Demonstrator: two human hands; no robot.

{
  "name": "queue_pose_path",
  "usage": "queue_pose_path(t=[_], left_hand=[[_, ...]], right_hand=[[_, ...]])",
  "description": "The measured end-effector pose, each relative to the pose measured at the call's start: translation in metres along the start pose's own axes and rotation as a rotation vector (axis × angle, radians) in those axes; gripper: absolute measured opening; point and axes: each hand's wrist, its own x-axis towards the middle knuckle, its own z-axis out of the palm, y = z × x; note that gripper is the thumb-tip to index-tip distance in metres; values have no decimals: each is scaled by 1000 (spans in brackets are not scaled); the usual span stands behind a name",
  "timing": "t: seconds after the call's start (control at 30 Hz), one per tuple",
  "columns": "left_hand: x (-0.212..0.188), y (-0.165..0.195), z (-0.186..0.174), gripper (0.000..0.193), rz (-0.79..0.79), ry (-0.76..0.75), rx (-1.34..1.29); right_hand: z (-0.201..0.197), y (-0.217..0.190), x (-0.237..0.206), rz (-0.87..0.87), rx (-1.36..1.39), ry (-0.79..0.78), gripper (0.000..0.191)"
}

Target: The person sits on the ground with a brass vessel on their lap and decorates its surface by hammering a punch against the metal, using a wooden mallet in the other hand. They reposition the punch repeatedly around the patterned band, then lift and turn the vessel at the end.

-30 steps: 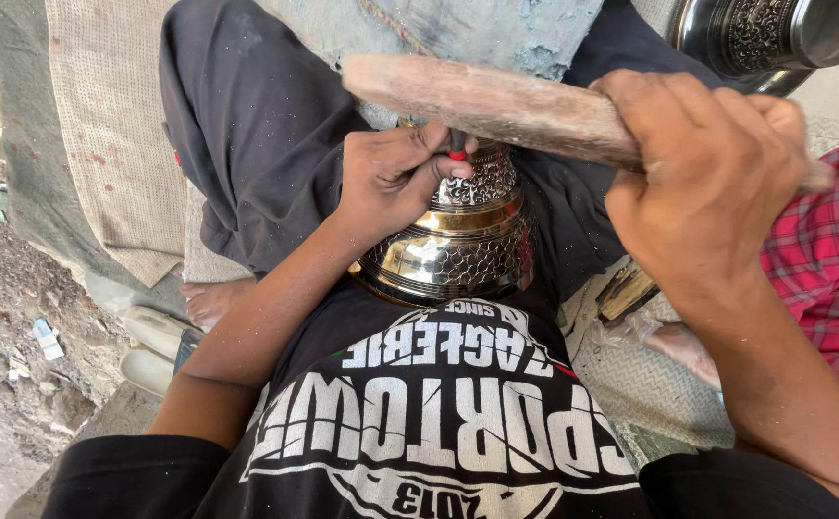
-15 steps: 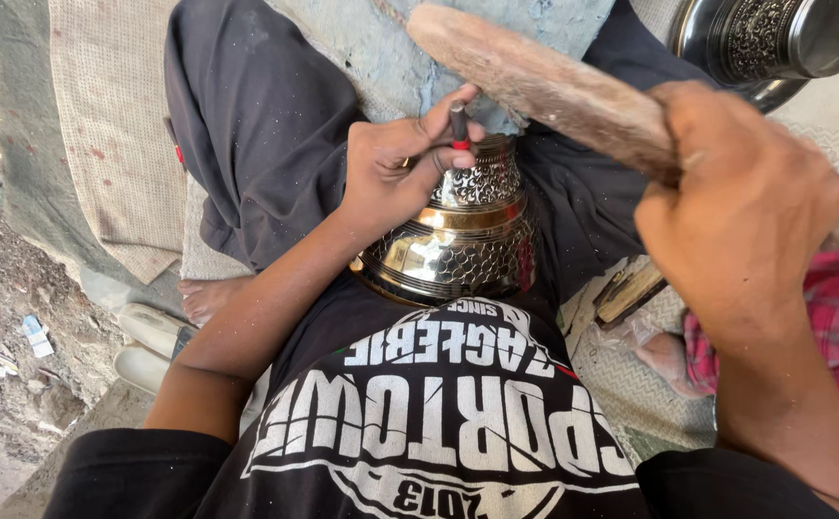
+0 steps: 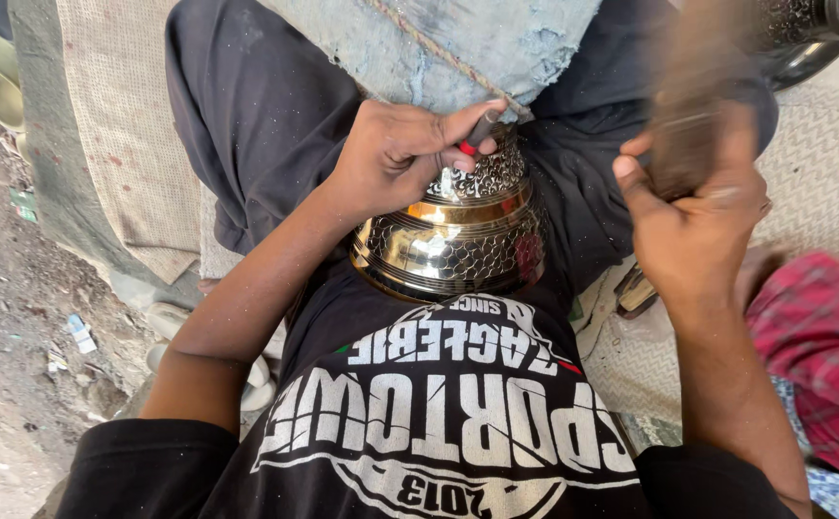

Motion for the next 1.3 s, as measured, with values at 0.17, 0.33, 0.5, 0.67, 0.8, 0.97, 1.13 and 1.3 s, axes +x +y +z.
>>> queue_pose_path(t=[0.17, 0.33, 0.5, 0.67, 0.8, 0.97, 1.13, 1.3], left_hand=[[-2, -8, 2, 53, 24, -6, -3], [-5, -14, 2, 49, -49, -37, 32], [-6, -19, 3, 51, 8, -32, -69], [-6, -23, 2, 49, -17, -45, -8], [-5, -23, 4, 47, 12, -36, -84], [-4, -26, 5, 46, -17, -56, -68], [-6, -30, 4, 51, 17, -69, -88], [-6, -30, 6, 62, 1, -65, -58]], right_hand=[[3, -3, -4, 118, 161, -3, 32], [2, -1, -10, -38, -156, 6, 41], [2, 3, -16, -162, -433, 33, 48], [2, 4, -25, -214, -695, 26, 52], [4, 7, -29, 34, -121, 80, 42], [4, 8, -32, 33, -148, 100, 46], [4, 7, -37, 1, -222, 151, 48], [3, 9, -42, -37, -445, 89, 47]])
